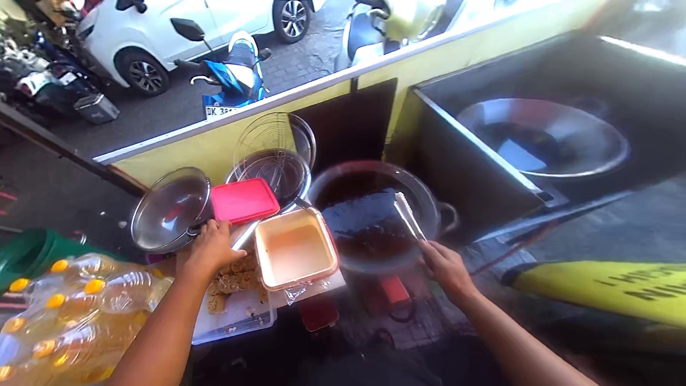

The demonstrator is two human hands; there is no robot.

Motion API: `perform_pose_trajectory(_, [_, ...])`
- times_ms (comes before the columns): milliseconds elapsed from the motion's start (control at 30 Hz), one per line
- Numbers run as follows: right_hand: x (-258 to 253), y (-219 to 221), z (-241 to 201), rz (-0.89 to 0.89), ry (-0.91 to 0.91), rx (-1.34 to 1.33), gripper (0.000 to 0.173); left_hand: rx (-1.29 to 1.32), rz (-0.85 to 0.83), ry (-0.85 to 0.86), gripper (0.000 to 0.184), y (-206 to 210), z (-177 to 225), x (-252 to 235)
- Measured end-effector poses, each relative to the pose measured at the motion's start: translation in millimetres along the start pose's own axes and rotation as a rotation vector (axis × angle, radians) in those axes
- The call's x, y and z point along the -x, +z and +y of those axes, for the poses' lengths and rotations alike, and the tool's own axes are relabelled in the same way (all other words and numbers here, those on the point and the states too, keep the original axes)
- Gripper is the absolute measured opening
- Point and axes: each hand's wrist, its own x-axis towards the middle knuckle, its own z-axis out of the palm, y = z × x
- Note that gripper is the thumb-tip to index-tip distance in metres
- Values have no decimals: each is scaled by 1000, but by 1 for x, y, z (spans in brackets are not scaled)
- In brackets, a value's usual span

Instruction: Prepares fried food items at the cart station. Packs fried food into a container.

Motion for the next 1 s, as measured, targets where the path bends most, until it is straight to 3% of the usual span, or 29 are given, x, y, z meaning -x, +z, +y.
perform_pose_trajectory(133, [31,26,-51,-211,-420,312,43,-59,-17,-53,64,1,-16,0])
perform_pose_trajectory(267, [70,103,-133,-554,-668,878,40,-24,29,-67,57,3,-31,-9])
perform_pose_trajectory(333, [89,158,-172,-776,-636,1139,42,-25,51,-45,56,5,-34,-10])
perform_pose_trajectory(400, [102,214,-193,-930,-617,1281,32,-9,55,-13,56,8,-36,-8])
perform_pose_trajectory(467, [111,262,-201,-1015,-644,1390,16,17,50,3,57,7,-35,-4])
perform_pose_trajectory(600, [111,340,-189,-1074,-620,1627,14,66,61,-6,57,11,-34,5])
perform_pose_trajectory(800, [123,361,-195,-1088,-591,1802,13,157,187,48,55,21,-35,24])
perform_pose_trajectory(900, [128,366,-192,-1090,-603,1865,12,259,331,89,49,22,-35,47])
perform_pose_trajectory(1000, [119,372,-188,-1103,-566,1820,13,414,578,162,40,25,-35,73])
